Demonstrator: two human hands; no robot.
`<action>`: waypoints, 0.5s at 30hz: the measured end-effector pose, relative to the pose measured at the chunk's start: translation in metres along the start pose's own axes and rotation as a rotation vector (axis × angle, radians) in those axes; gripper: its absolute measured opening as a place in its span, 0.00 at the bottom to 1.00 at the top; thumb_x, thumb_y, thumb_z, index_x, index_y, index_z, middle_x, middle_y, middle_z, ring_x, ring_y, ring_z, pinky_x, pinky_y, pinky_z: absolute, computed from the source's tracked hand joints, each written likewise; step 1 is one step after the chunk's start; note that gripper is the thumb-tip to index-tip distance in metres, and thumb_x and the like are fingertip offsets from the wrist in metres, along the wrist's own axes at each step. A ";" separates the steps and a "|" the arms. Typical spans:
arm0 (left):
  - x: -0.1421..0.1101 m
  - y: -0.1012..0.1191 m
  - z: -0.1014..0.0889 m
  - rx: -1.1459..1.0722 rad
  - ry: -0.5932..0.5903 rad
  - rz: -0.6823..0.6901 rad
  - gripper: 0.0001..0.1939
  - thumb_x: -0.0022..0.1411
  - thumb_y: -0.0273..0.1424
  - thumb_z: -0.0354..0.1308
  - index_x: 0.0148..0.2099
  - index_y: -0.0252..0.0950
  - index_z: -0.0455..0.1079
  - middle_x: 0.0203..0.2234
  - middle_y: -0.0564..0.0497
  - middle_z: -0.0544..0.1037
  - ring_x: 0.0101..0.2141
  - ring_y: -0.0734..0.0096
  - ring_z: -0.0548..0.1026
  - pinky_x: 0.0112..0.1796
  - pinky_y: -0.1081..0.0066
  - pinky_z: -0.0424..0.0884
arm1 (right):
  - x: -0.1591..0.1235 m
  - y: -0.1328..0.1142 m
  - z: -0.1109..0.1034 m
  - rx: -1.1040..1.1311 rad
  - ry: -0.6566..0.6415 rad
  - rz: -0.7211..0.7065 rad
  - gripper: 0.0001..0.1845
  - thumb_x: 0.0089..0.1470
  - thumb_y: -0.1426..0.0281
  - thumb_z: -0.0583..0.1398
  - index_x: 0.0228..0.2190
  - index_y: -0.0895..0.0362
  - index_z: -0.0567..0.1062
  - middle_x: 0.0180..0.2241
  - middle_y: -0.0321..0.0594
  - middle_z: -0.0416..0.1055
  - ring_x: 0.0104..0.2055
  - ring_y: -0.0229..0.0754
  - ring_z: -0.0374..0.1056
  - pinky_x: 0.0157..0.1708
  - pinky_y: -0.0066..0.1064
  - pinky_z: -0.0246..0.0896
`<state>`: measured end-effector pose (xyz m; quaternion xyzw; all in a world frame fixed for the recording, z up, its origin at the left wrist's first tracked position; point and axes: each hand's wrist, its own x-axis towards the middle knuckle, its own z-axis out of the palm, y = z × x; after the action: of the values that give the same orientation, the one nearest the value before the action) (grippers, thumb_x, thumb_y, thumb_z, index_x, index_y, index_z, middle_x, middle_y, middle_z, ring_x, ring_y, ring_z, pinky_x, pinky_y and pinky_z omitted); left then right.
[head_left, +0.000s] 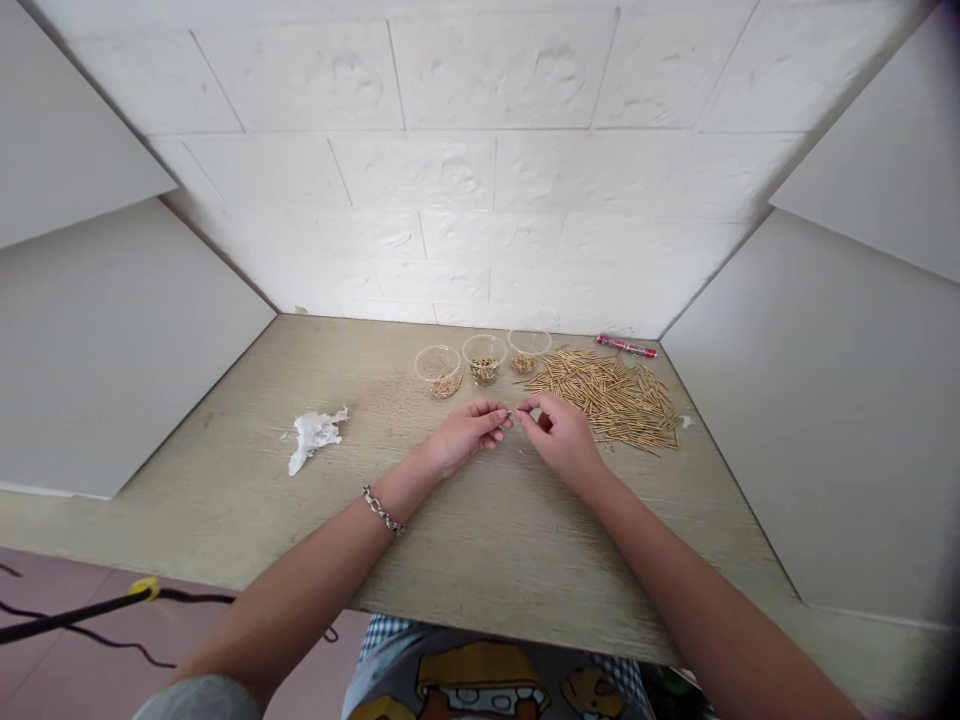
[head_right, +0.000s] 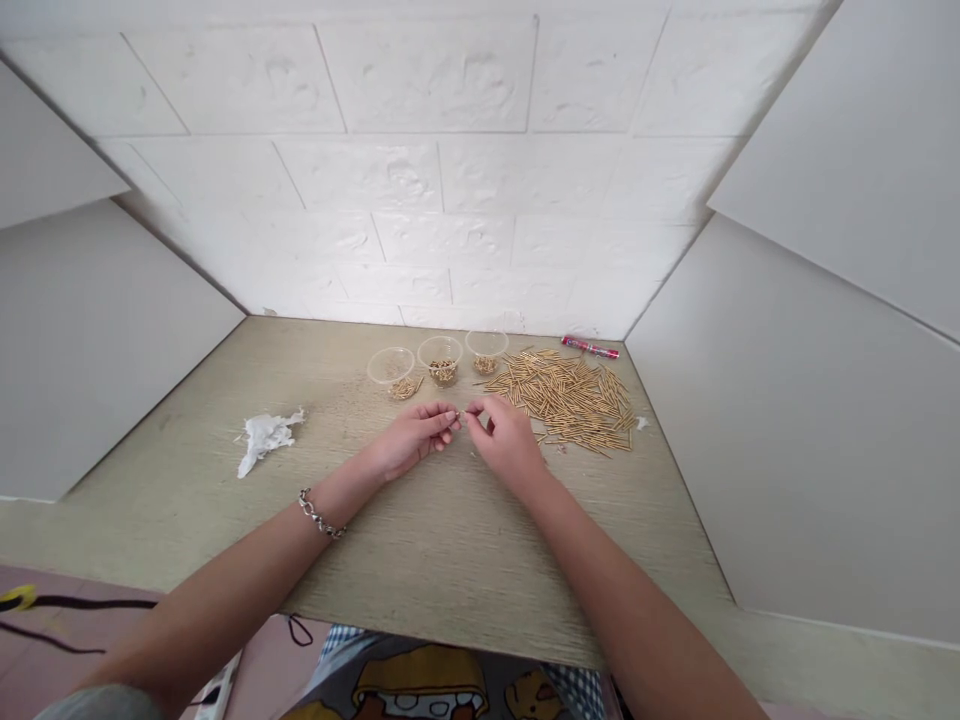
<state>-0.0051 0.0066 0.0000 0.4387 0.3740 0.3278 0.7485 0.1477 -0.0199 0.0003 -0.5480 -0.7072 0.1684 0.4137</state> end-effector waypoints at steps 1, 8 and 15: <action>0.000 0.000 0.000 0.001 -0.005 -0.004 0.11 0.47 0.33 0.61 0.30 0.30 0.66 0.24 0.54 0.69 0.21 0.85 0.64 0.24 0.79 0.59 | 0.000 0.001 0.000 -0.005 -0.004 -0.014 0.05 0.47 0.71 0.55 0.26 0.58 0.70 0.26 0.36 0.67 0.21 0.31 0.56 0.23 0.25 0.53; -0.001 0.002 0.000 -0.003 -0.046 -0.017 0.11 0.47 0.33 0.61 0.30 0.30 0.67 0.24 0.54 0.69 0.21 0.85 0.64 0.25 0.79 0.57 | -0.001 0.000 0.000 0.006 0.000 -0.060 0.03 0.47 0.71 0.55 0.26 0.57 0.69 0.26 0.35 0.66 0.20 0.30 0.56 0.21 0.24 0.52; -0.002 0.003 0.001 -0.030 -0.038 -0.008 0.11 0.47 0.33 0.61 0.30 0.30 0.67 0.24 0.54 0.70 0.21 0.85 0.63 0.24 0.79 0.57 | -0.002 -0.001 -0.002 -0.025 0.011 -0.094 0.03 0.47 0.72 0.54 0.26 0.58 0.68 0.26 0.35 0.65 0.19 0.29 0.55 0.21 0.24 0.52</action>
<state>-0.0060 0.0058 0.0034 0.4320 0.3562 0.3220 0.7634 0.1485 -0.0223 0.0011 -0.5203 -0.7318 0.1371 0.4183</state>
